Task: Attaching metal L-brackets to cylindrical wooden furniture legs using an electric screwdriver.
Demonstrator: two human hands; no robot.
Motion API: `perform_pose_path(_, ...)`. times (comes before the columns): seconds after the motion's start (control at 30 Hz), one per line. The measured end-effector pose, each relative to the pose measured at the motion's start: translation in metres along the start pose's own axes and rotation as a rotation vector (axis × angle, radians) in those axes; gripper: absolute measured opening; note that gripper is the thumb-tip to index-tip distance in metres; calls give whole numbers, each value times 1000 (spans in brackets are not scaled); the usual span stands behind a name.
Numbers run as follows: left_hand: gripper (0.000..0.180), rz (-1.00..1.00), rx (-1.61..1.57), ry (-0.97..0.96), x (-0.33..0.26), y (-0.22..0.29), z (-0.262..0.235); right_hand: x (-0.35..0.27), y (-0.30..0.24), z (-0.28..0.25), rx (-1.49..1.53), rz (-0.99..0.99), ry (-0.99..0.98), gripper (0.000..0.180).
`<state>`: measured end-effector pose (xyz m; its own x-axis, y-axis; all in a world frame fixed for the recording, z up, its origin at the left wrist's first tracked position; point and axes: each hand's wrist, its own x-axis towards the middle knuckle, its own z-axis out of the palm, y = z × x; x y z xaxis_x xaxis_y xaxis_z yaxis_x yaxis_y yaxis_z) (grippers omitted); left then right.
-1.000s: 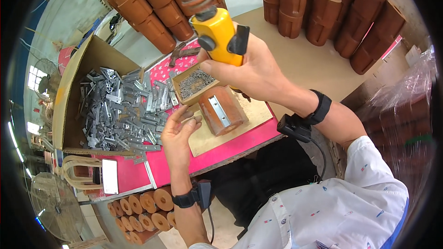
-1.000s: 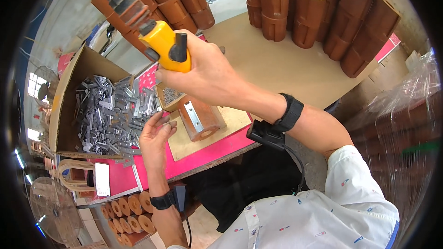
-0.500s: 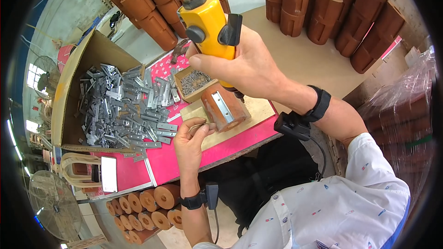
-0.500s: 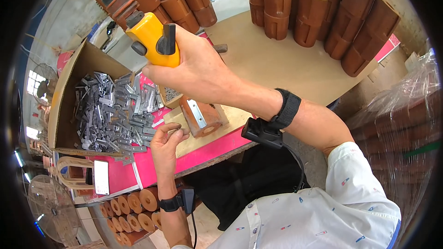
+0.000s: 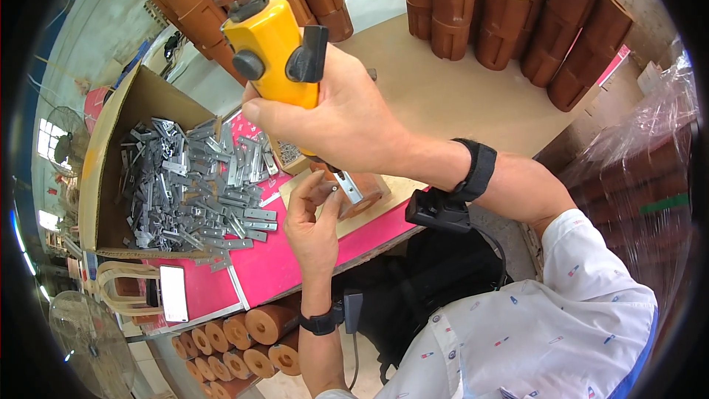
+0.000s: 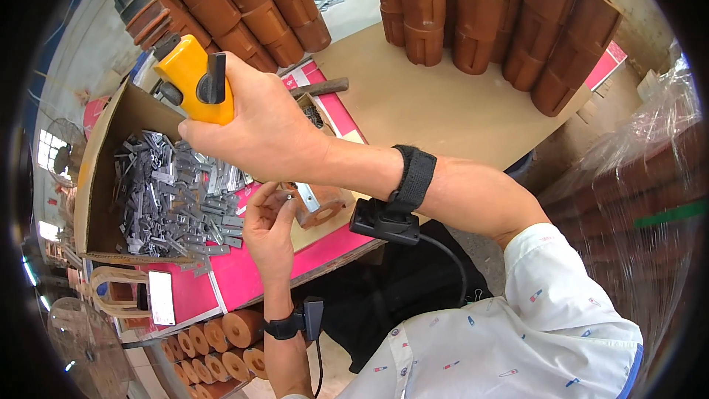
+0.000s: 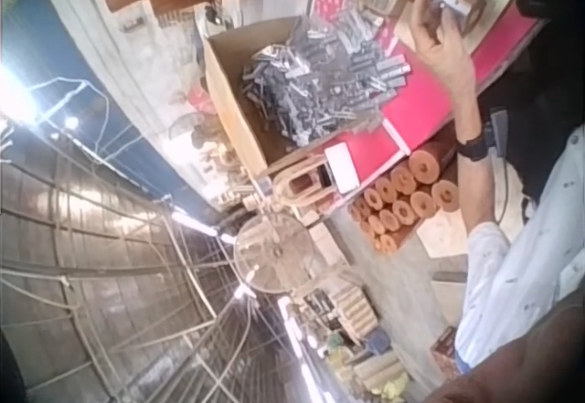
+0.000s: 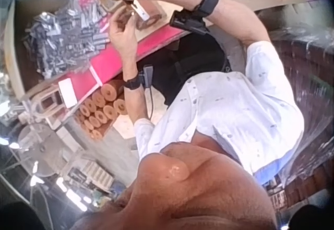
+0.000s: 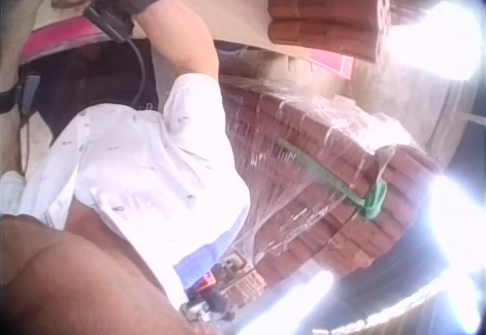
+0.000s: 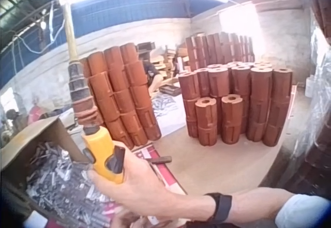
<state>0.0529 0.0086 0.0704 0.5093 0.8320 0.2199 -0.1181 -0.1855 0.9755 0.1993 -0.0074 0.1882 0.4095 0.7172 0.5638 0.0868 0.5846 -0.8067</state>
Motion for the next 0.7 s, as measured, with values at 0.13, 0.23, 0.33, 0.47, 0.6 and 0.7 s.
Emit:
perform_pose_path(0.13,34,20,44,6,2,2,4,-1,-4,2,-24,25,-9,40)
perform_pose_path(0.23,35,-5,78,6,3,6,5,-2,-4,2,-15,29,-28,40)
perform_pose_path(0.33,34,-29,88,4,4,8,7,-2,-4,1,-7,50,-36,40)
perform_pose_path(0.47,32,-20,102,23,5,8,8,-3,1,2,-19,12,-30,40)
perform_pose_path(0.6,31,-25,96,13,6,9,8,-5,1,2,-60,8,-50,26)
perform_pose_path(0.7,30,-10,125,-6,7,7,6,-5,2,3,-64,3,-54,27)
